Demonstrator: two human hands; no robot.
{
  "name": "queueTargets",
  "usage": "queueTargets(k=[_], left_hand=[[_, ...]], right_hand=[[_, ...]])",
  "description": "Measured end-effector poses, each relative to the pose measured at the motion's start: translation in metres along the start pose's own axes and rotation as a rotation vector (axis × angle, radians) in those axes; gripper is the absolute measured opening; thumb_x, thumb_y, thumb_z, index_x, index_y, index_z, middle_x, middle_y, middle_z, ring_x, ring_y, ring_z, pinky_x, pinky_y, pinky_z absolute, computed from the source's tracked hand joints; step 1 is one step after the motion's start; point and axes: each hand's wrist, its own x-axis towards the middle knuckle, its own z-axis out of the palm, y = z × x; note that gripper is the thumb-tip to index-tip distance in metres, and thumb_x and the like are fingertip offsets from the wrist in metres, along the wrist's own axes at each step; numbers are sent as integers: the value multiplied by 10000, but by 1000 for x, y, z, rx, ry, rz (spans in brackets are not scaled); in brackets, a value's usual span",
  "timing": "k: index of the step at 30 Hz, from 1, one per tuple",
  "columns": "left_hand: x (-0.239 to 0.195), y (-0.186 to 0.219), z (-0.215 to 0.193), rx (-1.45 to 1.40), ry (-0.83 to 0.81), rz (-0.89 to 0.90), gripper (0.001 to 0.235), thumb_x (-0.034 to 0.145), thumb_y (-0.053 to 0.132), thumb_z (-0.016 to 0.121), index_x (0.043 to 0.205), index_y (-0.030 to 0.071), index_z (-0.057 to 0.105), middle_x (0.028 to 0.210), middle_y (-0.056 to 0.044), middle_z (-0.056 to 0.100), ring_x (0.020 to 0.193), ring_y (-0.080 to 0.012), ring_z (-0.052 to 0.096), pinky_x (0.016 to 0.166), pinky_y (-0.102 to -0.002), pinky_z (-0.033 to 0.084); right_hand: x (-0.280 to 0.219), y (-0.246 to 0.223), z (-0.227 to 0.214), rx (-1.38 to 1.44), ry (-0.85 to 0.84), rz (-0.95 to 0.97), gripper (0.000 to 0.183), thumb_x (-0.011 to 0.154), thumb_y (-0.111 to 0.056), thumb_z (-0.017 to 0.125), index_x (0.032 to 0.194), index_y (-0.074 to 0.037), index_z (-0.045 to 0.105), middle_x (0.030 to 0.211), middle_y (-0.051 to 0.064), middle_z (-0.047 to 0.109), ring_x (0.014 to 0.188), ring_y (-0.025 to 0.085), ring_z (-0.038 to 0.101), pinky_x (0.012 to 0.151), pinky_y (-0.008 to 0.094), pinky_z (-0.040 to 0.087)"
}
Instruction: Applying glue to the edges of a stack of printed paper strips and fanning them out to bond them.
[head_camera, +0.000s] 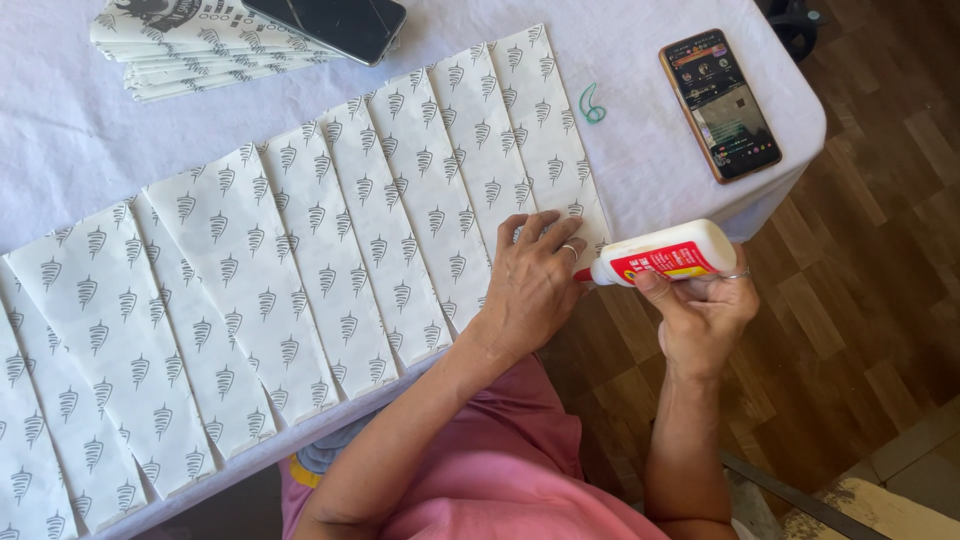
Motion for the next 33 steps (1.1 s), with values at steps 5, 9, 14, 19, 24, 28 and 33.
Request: queueTargets(k=[5, 9, 14, 19, 24, 28, 33], left_hand=[[0, -1, -2, -14, -16, -11, 443, 702, 348, 865, 1035, 85, 737, 1297, -58, 678, 1194, -321, 594, 1009, -508, 396], [0, 2, -1, -39, 29, -24, 508, 740, 464, 871, 1037, 73, 740, 1262, -47, 680, 1198, -314, 588, 1028, -509, 389], [3, 4, 0, -59, 84, -49, 221, 820, 240, 795, 952, 67, 762, 1214, -61, 719, 1145, -308, 606, 994, -505, 399], [5, 4, 4, -72, 71, -92, 195, 799, 202, 783, 928, 58, 758, 1188, -72, 734, 1141, -309, 596, 989, -504, 395], [10, 5, -6, -113, -12, -152, 153, 924, 91, 643, 947, 77, 793, 1058, -95, 752, 1130, -268, 646, 1035, -530, 393], [11, 3, -8, -105, -49, -139, 217, 919, 20, 593, 984, 84, 790, 1072, -86, 743, 1139, -266, 637, 1046, -541, 374], [6, -8, 6, -48, 36, -8, 373, 638, -75, 639, 976, 58, 727, 1179, -49, 701, 1093, -294, 582, 904, -491, 387]], right_hand=[[12, 7, -19, -37, 84, -38, 500, 755, -27, 904, 1147, 8, 596, 1003, 185, 693, 870, 222, 692, 827, 433, 675], [22, 4, -33, -12, 186, -74, 524, 755, -21, 911, 1192, 24, 626, 997, 154, 690, 879, 183, 682, 832, 410, 670], [16, 7, -39, 51, 198, -92, 591, 737, -42, 914, 1241, 22, 612, 1117, 169, 688, 1015, 227, 682, 893, 481, 671], [12, 16, -29, 41, 189, -65, 475, 722, -51, 935, 1071, -1, 617, 973, 139, 688, 854, 195, 684, 815, 412, 665], [6, 55, -28, 67, 80, -106, 641, 684, 81, 910, 1223, -28, 581, 1037, 203, 700, 1063, 316, 732, 975, 520, 619], [7, 53, -31, 65, 89, -82, 647, 700, 62, 904, 1253, -37, 583, 1088, 200, 702, 1121, 298, 710, 1014, 506, 599], [22, 22, -39, 67, 232, -85, 476, 791, 50, 870, 1205, 10, 638, 1131, 180, 711, 1005, 250, 709, 929, 468, 674]])
